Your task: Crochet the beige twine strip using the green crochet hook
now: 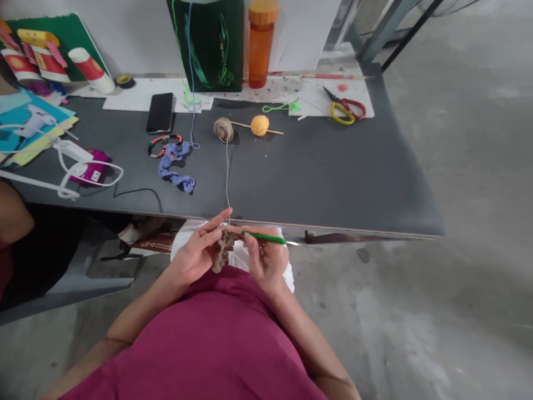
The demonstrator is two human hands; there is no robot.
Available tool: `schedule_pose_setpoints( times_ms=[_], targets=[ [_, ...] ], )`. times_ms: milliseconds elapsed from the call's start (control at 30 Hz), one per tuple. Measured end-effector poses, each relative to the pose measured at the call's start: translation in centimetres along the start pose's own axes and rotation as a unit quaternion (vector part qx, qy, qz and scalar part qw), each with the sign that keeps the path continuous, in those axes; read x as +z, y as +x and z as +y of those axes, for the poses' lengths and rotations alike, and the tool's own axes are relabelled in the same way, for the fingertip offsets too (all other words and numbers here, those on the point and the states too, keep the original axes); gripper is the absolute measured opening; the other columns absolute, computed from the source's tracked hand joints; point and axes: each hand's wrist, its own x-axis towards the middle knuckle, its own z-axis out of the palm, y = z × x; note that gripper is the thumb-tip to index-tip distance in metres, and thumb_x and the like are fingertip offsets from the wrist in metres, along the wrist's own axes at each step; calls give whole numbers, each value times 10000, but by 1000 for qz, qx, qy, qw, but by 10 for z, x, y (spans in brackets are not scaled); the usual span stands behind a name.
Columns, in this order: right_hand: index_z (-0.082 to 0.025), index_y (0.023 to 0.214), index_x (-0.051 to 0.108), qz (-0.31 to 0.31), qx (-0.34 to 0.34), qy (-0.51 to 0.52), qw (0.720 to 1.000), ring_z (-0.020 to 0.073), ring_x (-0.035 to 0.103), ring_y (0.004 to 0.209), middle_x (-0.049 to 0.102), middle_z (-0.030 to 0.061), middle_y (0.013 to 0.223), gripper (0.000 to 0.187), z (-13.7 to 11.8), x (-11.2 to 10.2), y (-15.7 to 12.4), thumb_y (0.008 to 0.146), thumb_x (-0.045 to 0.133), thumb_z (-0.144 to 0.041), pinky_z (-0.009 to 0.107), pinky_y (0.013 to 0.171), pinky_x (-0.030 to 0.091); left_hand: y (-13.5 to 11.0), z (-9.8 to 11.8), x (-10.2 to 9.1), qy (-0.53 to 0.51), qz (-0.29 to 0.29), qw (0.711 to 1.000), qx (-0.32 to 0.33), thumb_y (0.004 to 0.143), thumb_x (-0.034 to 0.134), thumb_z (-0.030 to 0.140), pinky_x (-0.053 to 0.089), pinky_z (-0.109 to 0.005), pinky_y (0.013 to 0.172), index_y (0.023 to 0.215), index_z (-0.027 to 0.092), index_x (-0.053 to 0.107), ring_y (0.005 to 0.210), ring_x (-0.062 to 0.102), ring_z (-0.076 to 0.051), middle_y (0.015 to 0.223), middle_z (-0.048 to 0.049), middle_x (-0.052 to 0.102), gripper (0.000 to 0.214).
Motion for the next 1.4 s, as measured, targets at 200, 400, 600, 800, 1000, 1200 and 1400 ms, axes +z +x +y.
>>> schedule_pose_setpoints(
  times_ms=[200,400,600,800,1000,1200,1400],
  targets=[
    [-273,947,655,-15,197,232,953,124,644,472,723,-48,652,126,0,12,4,971,607,-387,246,466,507,-2,-2,5,-9,-57,998,34,688,893,240,534,-255,790,1121,261,805,759,682,-117,805,20,733,442],
    [-270,932,736,-19,82,103,991,182,761,805,809,14,878,79,-4,15,1,943,672,-316,327,709,618,-5,-5,10,61,-24,990,125,705,891,234,513,-267,806,1142,300,797,793,639,-120,885,10,763,452],
    [-310,1072,753,-43,-93,12,995,193,762,820,816,17,949,233,-6,12,5,918,671,-156,360,730,623,-5,-8,11,51,9,988,145,704,897,237,473,-233,683,1237,277,752,664,546,-81,728,51,647,553],
    [-299,1014,770,21,-7,64,998,174,760,805,812,3,896,186,-7,16,-2,927,673,-165,317,709,619,-5,-7,9,-24,-22,998,51,664,912,199,454,-196,689,1199,275,770,666,537,-59,733,57,619,558],
    [-241,939,729,68,75,34,994,129,633,528,754,-10,718,106,-6,13,-6,955,646,-305,262,493,517,-5,-7,2,-10,-36,999,33,703,881,216,484,-237,785,1280,309,729,743,593,-95,781,36,661,603],
    [-273,980,631,46,78,50,995,141,639,532,717,-29,689,98,-4,9,-4,1002,567,-344,288,521,519,-5,-5,0,14,-56,997,46,721,851,246,529,-309,827,1207,282,772,754,639,-136,837,-10,726,494],
    [-297,953,592,-5,189,214,958,169,666,497,705,-40,630,147,-1,9,3,1000,546,-428,315,514,529,-3,-2,-1,-2,-74,997,14,703,858,243,547,-295,891,1114,253,806,903,716,-165,939,-38,785,414]
  ],
)
